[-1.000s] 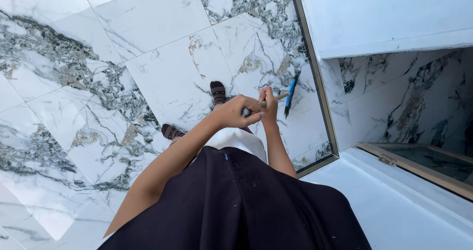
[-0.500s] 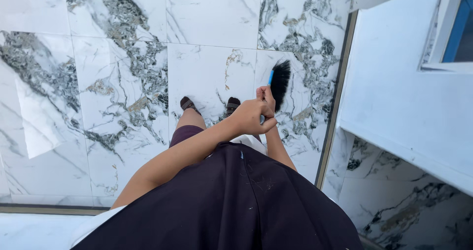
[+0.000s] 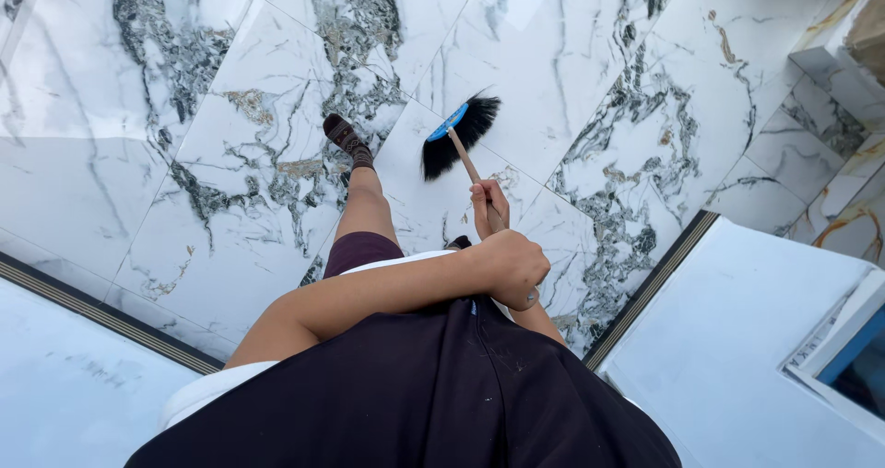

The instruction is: The person sweeps a tiled floor and an outdoor ground area using a broom, pushing debris along the surface.

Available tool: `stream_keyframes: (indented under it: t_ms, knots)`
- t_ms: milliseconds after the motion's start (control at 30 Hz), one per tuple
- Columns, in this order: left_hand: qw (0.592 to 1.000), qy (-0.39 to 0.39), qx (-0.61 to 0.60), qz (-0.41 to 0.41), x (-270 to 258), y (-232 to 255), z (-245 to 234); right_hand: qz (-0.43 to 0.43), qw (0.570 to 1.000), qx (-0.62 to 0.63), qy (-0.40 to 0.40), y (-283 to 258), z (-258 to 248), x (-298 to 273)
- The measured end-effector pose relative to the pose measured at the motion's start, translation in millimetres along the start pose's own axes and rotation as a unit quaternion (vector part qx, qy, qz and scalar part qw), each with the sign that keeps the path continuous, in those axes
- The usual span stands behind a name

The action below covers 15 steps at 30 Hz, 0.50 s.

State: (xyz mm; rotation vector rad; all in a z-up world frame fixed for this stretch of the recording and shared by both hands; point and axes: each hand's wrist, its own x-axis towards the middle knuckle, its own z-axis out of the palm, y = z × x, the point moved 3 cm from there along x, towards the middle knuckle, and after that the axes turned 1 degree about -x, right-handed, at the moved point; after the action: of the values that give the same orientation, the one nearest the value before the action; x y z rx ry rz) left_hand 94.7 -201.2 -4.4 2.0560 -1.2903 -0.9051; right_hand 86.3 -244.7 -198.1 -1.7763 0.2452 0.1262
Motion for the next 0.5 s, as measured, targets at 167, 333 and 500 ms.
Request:
stream_keyframes:
  t_ms: [167, 333, 500]
  knots:
    - [0.997, -0.039, 0.041, -0.058, -62, -119, -75, -0.003, 0.999, 0.009, -0.038, -33, 135, 103]
    - [0.98, 0.007, 0.069, -0.188, -142, -278, -151, -0.063, 0.988, 0.031, -0.135, -51, 322, 232]
    - [0.96, 0.153, 0.082, -0.218, -218, -350, -250, -0.161, 0.977, 0.098, -0.1, -133, 445, 314]
